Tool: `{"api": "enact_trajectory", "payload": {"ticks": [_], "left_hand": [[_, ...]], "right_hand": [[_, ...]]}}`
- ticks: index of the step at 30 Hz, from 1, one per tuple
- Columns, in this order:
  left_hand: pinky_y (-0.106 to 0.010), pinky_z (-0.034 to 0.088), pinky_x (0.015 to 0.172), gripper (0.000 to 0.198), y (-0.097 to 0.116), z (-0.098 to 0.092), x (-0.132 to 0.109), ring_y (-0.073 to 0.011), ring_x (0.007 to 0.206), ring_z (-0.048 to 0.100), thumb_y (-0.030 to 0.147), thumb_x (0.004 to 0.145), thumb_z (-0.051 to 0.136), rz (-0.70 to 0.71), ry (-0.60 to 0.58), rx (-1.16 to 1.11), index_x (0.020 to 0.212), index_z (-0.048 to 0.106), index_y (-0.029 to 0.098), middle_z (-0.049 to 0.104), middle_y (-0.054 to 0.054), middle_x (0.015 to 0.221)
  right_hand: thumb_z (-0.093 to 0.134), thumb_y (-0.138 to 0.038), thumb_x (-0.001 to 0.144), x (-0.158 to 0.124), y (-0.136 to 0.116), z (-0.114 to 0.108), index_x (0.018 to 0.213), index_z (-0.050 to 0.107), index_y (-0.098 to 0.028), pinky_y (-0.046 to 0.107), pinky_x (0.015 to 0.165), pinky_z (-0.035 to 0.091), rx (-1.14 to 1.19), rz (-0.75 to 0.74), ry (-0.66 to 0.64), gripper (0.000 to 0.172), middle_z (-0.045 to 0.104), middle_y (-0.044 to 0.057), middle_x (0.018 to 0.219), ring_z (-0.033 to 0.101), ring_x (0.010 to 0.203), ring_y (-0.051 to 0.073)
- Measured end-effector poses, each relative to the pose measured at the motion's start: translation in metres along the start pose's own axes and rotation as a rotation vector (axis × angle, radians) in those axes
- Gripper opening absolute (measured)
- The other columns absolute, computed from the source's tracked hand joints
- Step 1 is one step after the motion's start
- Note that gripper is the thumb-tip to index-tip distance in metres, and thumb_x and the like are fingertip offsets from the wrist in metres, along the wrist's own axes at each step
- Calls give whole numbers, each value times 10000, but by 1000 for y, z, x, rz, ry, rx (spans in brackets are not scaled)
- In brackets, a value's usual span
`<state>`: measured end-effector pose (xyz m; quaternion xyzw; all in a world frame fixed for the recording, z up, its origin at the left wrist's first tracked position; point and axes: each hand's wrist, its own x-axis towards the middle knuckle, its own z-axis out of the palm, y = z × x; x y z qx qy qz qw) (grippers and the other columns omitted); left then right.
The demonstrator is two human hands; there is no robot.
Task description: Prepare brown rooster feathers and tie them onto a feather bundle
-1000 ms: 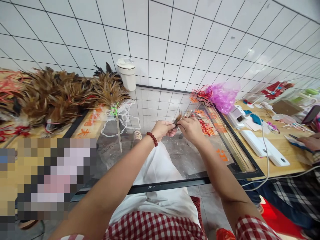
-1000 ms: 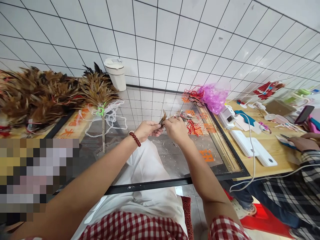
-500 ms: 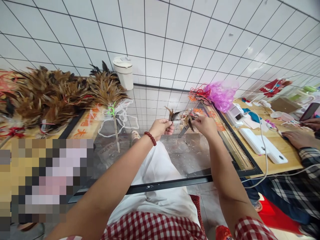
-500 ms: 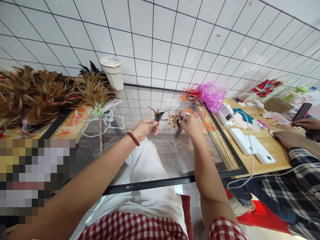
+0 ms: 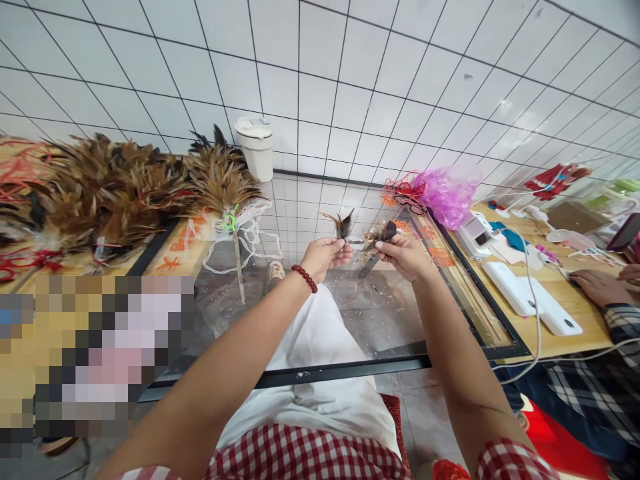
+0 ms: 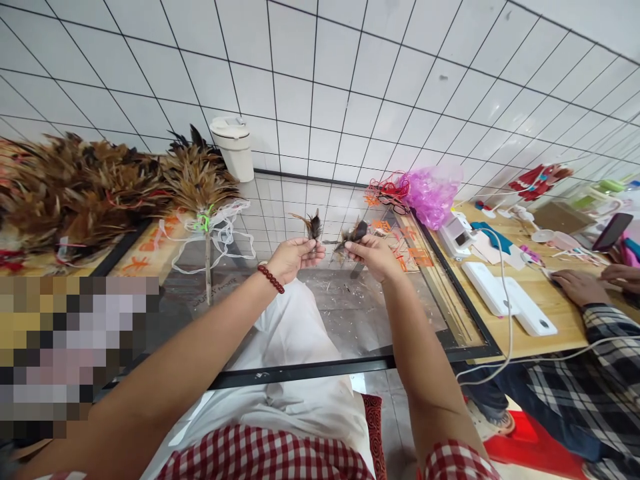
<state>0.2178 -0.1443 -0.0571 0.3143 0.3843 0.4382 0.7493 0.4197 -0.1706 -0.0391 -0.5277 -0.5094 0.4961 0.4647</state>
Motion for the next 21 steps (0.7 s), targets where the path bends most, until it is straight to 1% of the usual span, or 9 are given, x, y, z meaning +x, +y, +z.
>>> {"api": "enact_trajectory", "payload": {"ticks": [2, 4, 7, 10, 13, 15, 17, 19, 21], "left_hand": [[-251, 555, 606, 117, 0, 1, -1, -150, 632, 689, 100, 872, 582, -38, -28, 2, 766, 626, 73, 703, -106, 747], [-251, 555, 599, 113, 0, 2, -3, -158, 625, 693, 108, 868, 594, -89, -67, 30, 769, 631, 68, 705, -119, 735], [-236, 546, 570, 105, -1, 2, -5, -138, 573, 669, 122, 855, 618, -127, -111, 83, 771, 647, 65, 702, -123, 710], [-201, 498, 487, 110, -3, 4, -6, -97, 479, 599, 114, 835, 638, -136, -135, 151, 737, 655, 67, 666, -85, 637], [-149, 375, 382, 125, -3, 5, -7, -48, 393, 479, 100, 821, 645, -121, -138, 226, 704, 663, 60, 577, -28, 535], [-135, 317, 358, 139, -1, 4, -6, -31, 381, 433, 104, 826, 635, -122, -136, 223, 696, 661, 60, 537, -10, 516], [-125, 302, 361, 166, 2, 3, -6, -24, 389, 415, 110, 840, 613, -144, -138, 153, 682, 641, 69, 516, -3, 523], [-117, 301, 374, 156, 4, 1, -5, -21, 406, 408, 113, 847, 599, -192, -168, 60, 697, 629, 82, 502, 3, 541], [-117, 282, 376, 147, 5, 0, -3, -24, 413, 399, 112, 831, 613, -166, -153, 71, 685, 622, 94, 495, 7, 539]], "right_hand": [[820, -417, 583, 0, 3, 12, 695, 656, -171, 230, 543, 408, 10, -78, -18, 316, 600, -29, 593, 497, 538, 85], [811, -418, 595, 1, 7, 24, 736, 685, -189, 263, 618, 451, -7, -126, -35, 298, 634, -22, 651, 544, 608, 115], [798, -409, 614, 2, 13, 36, 778, 704, -207, 304, 723, 478, -17, -174, -10, 277, 679, -5, 766, 594, 716, 151], [799, -386, 617, 3, 16, 40, 750, 695, -201, 297, 712, 474, -45, -201, -4, 250, 664, -6, 732, 582, 694, 146], [799, -371, 623, 7, 14, 31, 650, 629, -185, 243, 582, 425, 47, -189, 59, 253, 568, -30, 589, 495, 558, 97], [797, -378, 613, 10, 10, 18, 644, 579, -186, 205, 494, 353, 235, -206, 209, 291, 508, -50, 563, 415, 494, 64], [796, -373, 587, 14, 7, 2, 673, 561, -186, 182, 453, 296, 368, -223, 361, 312, 502, -56, 588, 373, 474, 46], [775, -374, 599, 16, 7, -12, 670, 553, -180, 179, 442, 272, 310, -201, 435, 303, 510, -49, 595, 364, 471, 44], [725, -387, 657, 16, 10, -19, 659, 559, -177, 190, 456, 294, 88, -175, 444, 268, 514, -38, 581, 387, 482, 60]]}}
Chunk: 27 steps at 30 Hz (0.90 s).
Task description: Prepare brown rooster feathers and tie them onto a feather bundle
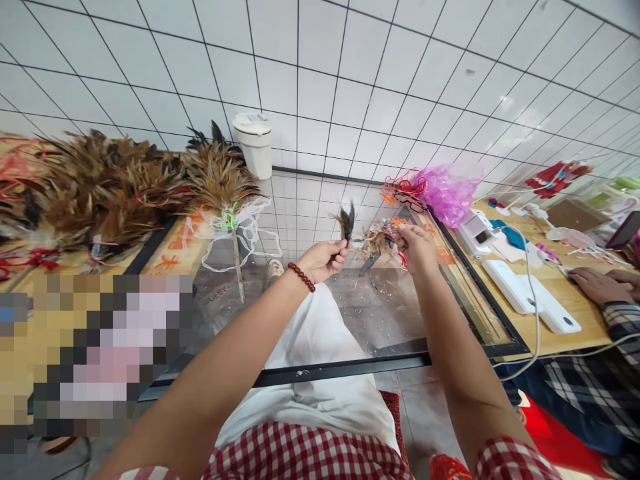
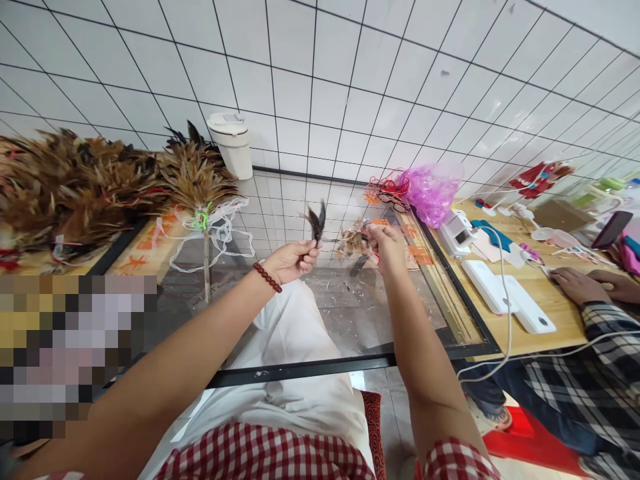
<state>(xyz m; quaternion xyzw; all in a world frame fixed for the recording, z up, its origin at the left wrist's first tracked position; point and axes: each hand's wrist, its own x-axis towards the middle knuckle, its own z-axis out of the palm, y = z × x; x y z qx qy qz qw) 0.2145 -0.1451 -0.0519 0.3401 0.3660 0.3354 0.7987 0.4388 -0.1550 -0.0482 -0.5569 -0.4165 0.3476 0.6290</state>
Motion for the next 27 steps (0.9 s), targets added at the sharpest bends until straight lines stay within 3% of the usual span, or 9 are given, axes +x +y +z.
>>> {"api": "enact_trajectory", "payload": {"ticks": [5, 8, 12, 14, 16, 18, 21, 24, 27], "left_hand": [[-164, 237, 368, 230, -3, 3, 5, -34, 386, 381, 118, 808, 613, 332, 328, 192, 580, 583, 115, 505, 16, 491], [-180, 245, 372, 210, -5, 2, 7, -38, 378, 385, 116, 804, 606, 349, 363, 138, 595, 588, 117, 519, 20, 487], [-170, 246, 375, 170, -5, -1, 9, -33, 389, 401, 112, 802, 610, 341, 365, 60, 632, 614, 101, 529, 18, 501], [-164, 246, 375, 157, -5, -3, 10, -30, 393, 402, 115, 810, 604, 342, 357, 23, 657, 626, 93, 530, 16, 507], [-158, 250, 376, 142, -5, -3, 10, -28, 398, 405, 116, 813, 605, 350, 351, -8, 676, 633, 89, 530, 17, 513], [-155, 257, 377, 132, -5, -4, 10, -28, 402, 409, 112, 816, 601, 356, 350, -26, 691, 637, 87, 530, 17, 517], [-154, 267, 379, 139, -5, -4, 11, -28, 403, 412, 102, 827, 581, 358, 347, -22, 703, 640, 83, 533, 15, 523], [-155, 273, 380, 131, -5, -4, 10, -29, 405, 416, 108, 820, 595, 359, 343, -15, 698, 637, 85, 537, 15, 528], [-159, 274, 380, 139, -5, -4, 10, -31, 405, 418, 111, 819, 597, 358, 346, -8, 686, 627, 89, 537, 13, 526]], "right_hand": [[622, -355, 763, -7, 16, 7, 870, 665, -177, 303, 668, 440, -780, -226, -87, 212, 617, 39, 762, 552, 706, 171], [628, -362, 761, -8, 24, 12, 916, 678, -161, 356, 763, 446, -1045, -253, -127, 259, 642, 107, 935, 579, 864, 233], [572, -276, 772, -4, 21, 3, 796, 681, -165, 312, 732, 451, -908, -200, -406, 157, 659, 69, 867, 595, 795, 193], [578, -266, 758, -1, 14, -5, 882, 690, -165, 304, 717, 459, -812, -167, -483, 195, 671, 57, 875, 597, 763, 181], [567, -219, 741, 0, 9, -12, 1059, 668, -153, 326, 757, 466, -816, -230, -367, 340, 673, 85, 995, 604, 823, 196], [532, -174, 740, 1, 5, -15, 1178, 623, -136, 361, 812, 460, -878, -359, -127, 449, 654, 121, 1079, 598, 912, 223], [521, -219, 787, 0, 4, -12, 1029, 691, -156, 369, 800, 459, -928, -436, 12, 301, 680, 103, 939, 603, 875, 231], [581, -253, 782, -5, 8, -4, 821, 722, -197, 319, 742, 459, -968, -405, -260, 156, 695, 53, 825, 616, 789, 201], [578, -170, 751, -11, 11, 1, 823, 732, -208, 300, 712, 437, -1122, -364, -455, 174, 707, 52, 854, 622, 787, 196]]}}
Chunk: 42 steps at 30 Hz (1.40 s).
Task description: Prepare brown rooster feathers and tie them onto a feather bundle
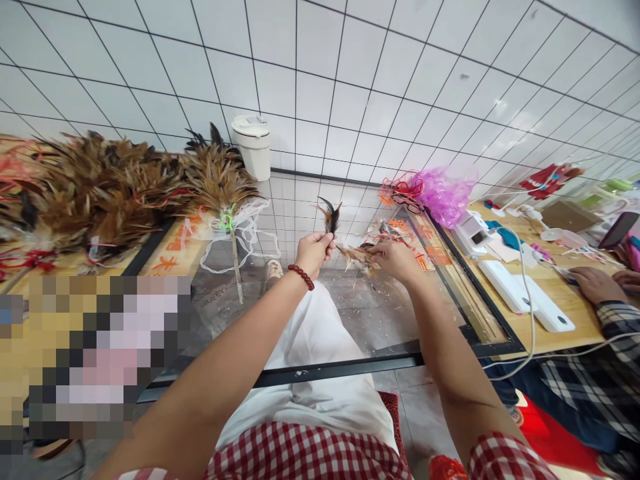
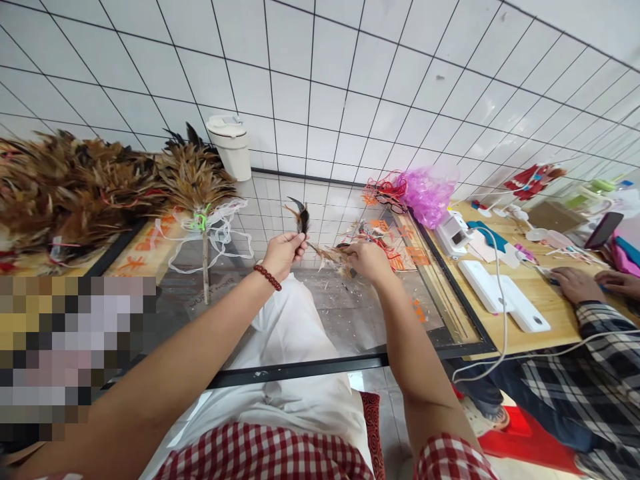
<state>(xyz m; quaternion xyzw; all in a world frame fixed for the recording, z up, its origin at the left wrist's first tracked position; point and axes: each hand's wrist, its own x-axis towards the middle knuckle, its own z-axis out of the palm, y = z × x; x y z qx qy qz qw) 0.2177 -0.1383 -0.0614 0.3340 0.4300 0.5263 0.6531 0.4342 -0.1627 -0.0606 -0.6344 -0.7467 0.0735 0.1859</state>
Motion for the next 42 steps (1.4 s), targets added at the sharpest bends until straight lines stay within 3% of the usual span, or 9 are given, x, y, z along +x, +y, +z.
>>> {"api": "enact_trajectory", "payload": {"ticks": [3, 8, 11, 17, 25, 29, 34, 37, 42], "left_hand": [[-163, 269, 376, 163, 0, 0, 0, -34, 401, 416, 98, 828, 573, 16, -2, 18, 670, 614, 94, 534, 12, 525], [-166, 266, 375, 153, -1, 0, 0, -35, 400, 412, 120, 817, 598, 20, -8, 38, 667, 617, 97, 538, 10, 531], [-160, 279, 383, 132, -1, -1, 1, -31, 409, 417, 151, 804, 631, 18, -11, 36, 687, 635, 92, 544, 10, 539], [-160, 285, 386, 121, -1, -2, 2, -32, 412, 422, 150, 800, 641, 19, -10, 18, 694, 639, 93, 541, 9, 540], [-160, 281, 380, 140, -3, -2, 4, -33, 411, 422, 148, 798, 639, 28, -16, 6, 668, 625, 99, 540, 11, 532], [-159, 281, 380, 171, -1, -2, 3, -34, 408, 424, 111, 830, 578, 18, -3, 16, 663, 615, 98, 537, 9, 528], [-164, 277, 374, 164, 0, -2, 2, -36, 399, 418, 106, 817, 598, 13, 0, 13, 653, 607, 102, 534, 10, 520], [-163, 275, 373, 153, -1, -2, 2, -37, 398, 420, 117, 808, 620, 16, -1, 6, 656, 612, 102, 535, 10, 519], [-163, 274, 372, 155, -2, -2, 3, -35, 399, 417, 130, 795, 643, 24, -9, 3, 645, 614, 104, 534, 10, 517]], "right_hand": [[548, -150, 751, -1, -2, -1, 792, 713, -191, 293, 691, 428, 34, 31, 17, 175, 701, 60, 845, 615, 773, 191], [586, -301, 761, 2, -1, -7, 815, 659, -166, 278, 607, 441, 496, 205, 222, 163, 640, 20, 677, 563, 610, 148], [611, -303, 715, 6, 1, -6, 867, 625, -161, 292, 637, 477, 704, 226, 284, 208, 638, 29, 750, 581, 653, 148], [557, -282, 776, 6, 7, -4, 1026, 646, -171, 357, 782, 500, 370, 162, 550, 287, 580, 117, 1096, 570, 864, 187], [557, -144, 757, -3, 11, -1, 812, 720, -183, 398, 897, 442, -51, 71, 149, 177, 616, 108, 925, 559, 979, 253], [598, -249, 758, 1, 7, -7, 782, 693, -177, 351, 763, 482, 339, 205, 281, 121, 635, 62, 803, 588, 807, 207], [789, -309, 588, 1, 2, -15, 866, 631, -190, 234, 512, 438, 1090, 375, 46, 341, 634, -11, 751, 517, 550, 92], [831, -289, 563, -1, 1, -19, 999, 639, -222, 224, 524, 462, 1254, 373, -29, 481, 648, -25, 785, 549, 579, 86], [859, -303, 556, -3, 4, -20, 883, 690, -199, 226, 533, 479, 1250, 299, -68, 383, 663, -9, 765, 557, 583, 83]]}}
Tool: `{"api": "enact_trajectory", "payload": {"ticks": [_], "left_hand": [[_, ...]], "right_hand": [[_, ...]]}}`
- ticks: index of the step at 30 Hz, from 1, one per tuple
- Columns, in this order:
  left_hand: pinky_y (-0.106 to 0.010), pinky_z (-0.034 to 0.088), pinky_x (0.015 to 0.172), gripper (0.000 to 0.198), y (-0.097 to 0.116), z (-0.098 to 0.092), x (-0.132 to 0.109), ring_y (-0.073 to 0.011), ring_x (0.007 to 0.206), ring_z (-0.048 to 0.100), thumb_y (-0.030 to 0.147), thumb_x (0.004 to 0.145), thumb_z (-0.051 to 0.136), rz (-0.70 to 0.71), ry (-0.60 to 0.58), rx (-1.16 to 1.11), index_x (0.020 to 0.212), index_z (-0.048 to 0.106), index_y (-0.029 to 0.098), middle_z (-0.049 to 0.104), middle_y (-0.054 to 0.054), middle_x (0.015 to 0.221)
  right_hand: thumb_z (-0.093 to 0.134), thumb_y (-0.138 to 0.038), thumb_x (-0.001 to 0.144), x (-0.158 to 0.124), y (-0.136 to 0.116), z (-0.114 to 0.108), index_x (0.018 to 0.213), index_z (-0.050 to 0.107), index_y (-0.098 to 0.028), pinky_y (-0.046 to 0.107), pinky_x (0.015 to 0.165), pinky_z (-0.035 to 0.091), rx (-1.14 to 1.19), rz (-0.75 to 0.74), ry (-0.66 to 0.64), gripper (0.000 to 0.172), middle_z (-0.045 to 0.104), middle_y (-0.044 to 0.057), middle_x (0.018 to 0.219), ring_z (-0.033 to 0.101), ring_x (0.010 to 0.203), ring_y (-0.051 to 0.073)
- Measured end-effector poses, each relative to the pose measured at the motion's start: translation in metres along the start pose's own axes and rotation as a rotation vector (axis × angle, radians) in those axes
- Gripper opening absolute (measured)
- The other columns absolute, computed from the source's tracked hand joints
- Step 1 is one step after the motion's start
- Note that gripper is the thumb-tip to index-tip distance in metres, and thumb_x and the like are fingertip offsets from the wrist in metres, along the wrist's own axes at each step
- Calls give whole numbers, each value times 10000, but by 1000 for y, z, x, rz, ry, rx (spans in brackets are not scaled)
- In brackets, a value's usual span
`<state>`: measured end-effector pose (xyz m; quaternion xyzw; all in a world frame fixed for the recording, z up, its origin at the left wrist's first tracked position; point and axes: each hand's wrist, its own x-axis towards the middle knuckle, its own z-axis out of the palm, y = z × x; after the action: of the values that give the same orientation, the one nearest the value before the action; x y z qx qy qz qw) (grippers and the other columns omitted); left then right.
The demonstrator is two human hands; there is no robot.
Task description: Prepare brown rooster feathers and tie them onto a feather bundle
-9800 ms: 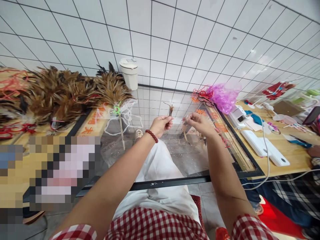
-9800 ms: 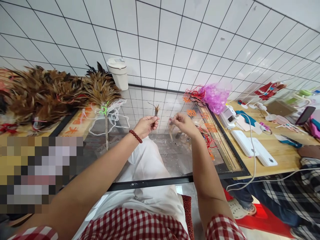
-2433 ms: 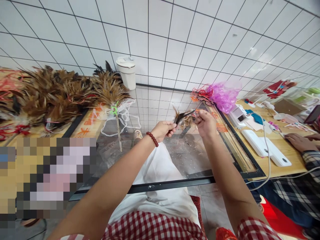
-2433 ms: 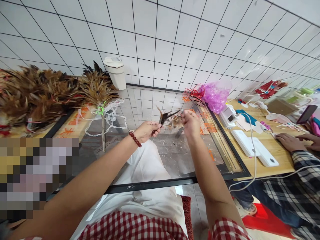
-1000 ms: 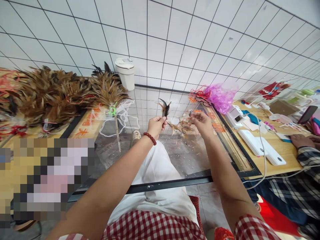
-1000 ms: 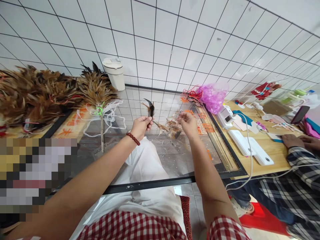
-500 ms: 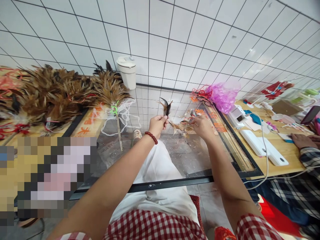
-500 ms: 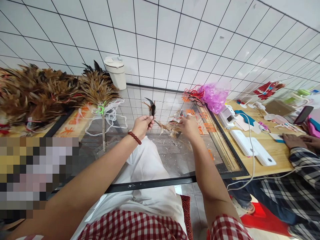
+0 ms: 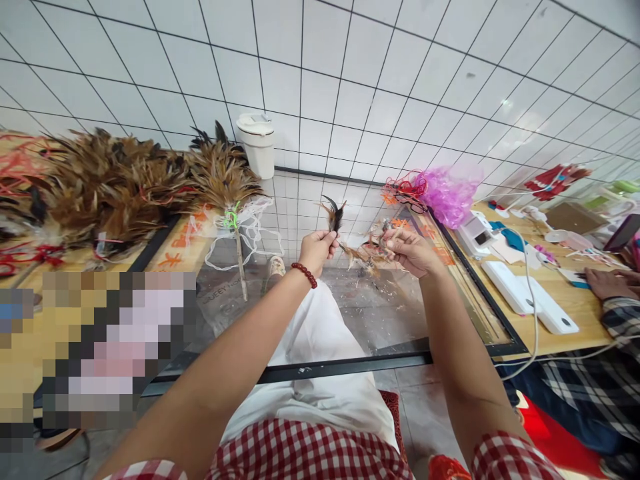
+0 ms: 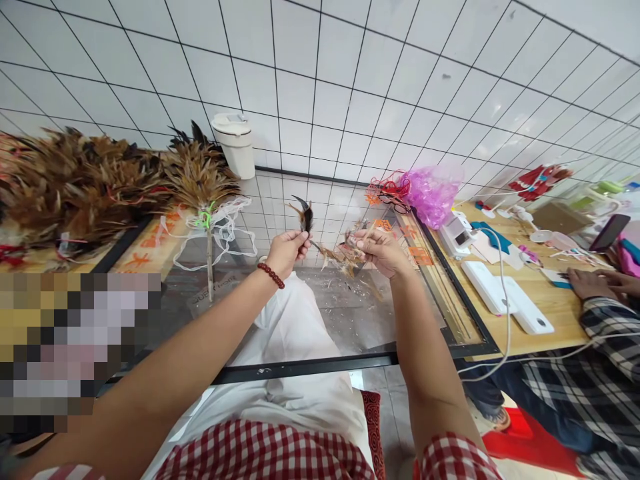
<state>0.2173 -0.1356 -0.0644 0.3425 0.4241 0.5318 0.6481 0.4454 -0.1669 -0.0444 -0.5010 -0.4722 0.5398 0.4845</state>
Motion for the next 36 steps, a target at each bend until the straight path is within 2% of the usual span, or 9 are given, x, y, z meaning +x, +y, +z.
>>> {"api": "enact_trajectory", "payload": {"ticks": [8, 12, 15, 19, 23, 26, 29, 33, 36], "left_hand": [[-164, 327, 410, 119, 2, 2, -5, -40, 475, 494, 173, 740, 712, 27, -104, -41, 678, 638, 104, 607, -10, 648], [-180, 405, 463, 140, 4, 4, -12, -69, 549, 566, 195, 696, 765, 19, -321, -94, 745, 669, 106, 638, -26, 733], [-164, 406, 472, 115, 7, 5, -13, -52, 523, 546, 174, 736, 741, -55, -316, -141, 730, 661, 92, 636, -34, 690], [-148, 443, 517, 106, 13, 3, -8, -42, 544, 560, 108, 777, 694, -66, -188, -305, 703, 619, 102, 634, -27, 695], [-146, 449, 515, 115, 14, 2, -5, -44, 543, 567, 109, 790, 682, -52, -179, -310, 697, 614, 104, 627, -22, 680], [-163, 456, 521, 115, 10, 4, -8, -50, 527, 569, 119, 785, 685, -41, -214, -224, 686, 631, 93, 640, -30, 676], [-187, 472, 540, 114, 7, 7, -12, -67, 516, 575, 138, 771, 702, -27, -286, -137, 686, 653, 80, 634, -37, 623], [-214, 489, 577, 112, 5, 12, -16, -95, 569, 606, 148, 753, 719, -11, -204, -111, 688, 653, 86, 644, -46, 630], [-227, 506, 635, 128, 6, 16, -20, -90, 605, 616, 108, 768, 693, -18, -14, -116, 656, 639, 79, 653, -58, 673]], "right_hand": [[854, -385, 518, 7, 10, 20, 761, 683, -193, 258, 568, 503, -52, -149, 180, 354, 662, -2, 720, 572, 598, 107], [841, -385, 530, 5, 14, 39, 780, 686, -188, 258, 569, 496, -66, -128, 153, 354, 655, -7, 684, 552, 563, 97], [805, -398, 581, 5, 16, 38, 808, 685, -189, 281, 592, 509, -143, -109, 87, 331, 676, 14, 744, 575, 593, 116], [695, -307, 685, 5, 14, 16, 852, 698, -171, 363, 689, 510, -624, -158, 228, 215, 666, 52, 769, 591, 675, 180], [595, -253, 759, 1, 5, 13, 981, 714, -165, 408, 848, 465, -989, -433, 438, 267, 642, 106, 942, 587, 883, 238], [556, -350, 832, -5, 1, 33, 1015, 713, -186, 345, 769, 470, -865, -515, 208, 291, 621, 75, 870, 576, 801, 196], [673, -422, 754, -7, 6, 52, 956, 709, -204, 299, 673, 437, -756, -464, -29, 300, 594, 35, 789, 531, 710, 163], [683, -504, 720, -6, 5, 54, 695, 633, -195, 274, 608, 391, -459, -273, 27, 314, 533, 5, 652, 470, 628, 135], [707, -559, 670, -8, -4, 49, 794, 656, -195, 260, 560, 375, -97, -56, -6, 388, 567, 7, 672, 468, 590, 120]]}}
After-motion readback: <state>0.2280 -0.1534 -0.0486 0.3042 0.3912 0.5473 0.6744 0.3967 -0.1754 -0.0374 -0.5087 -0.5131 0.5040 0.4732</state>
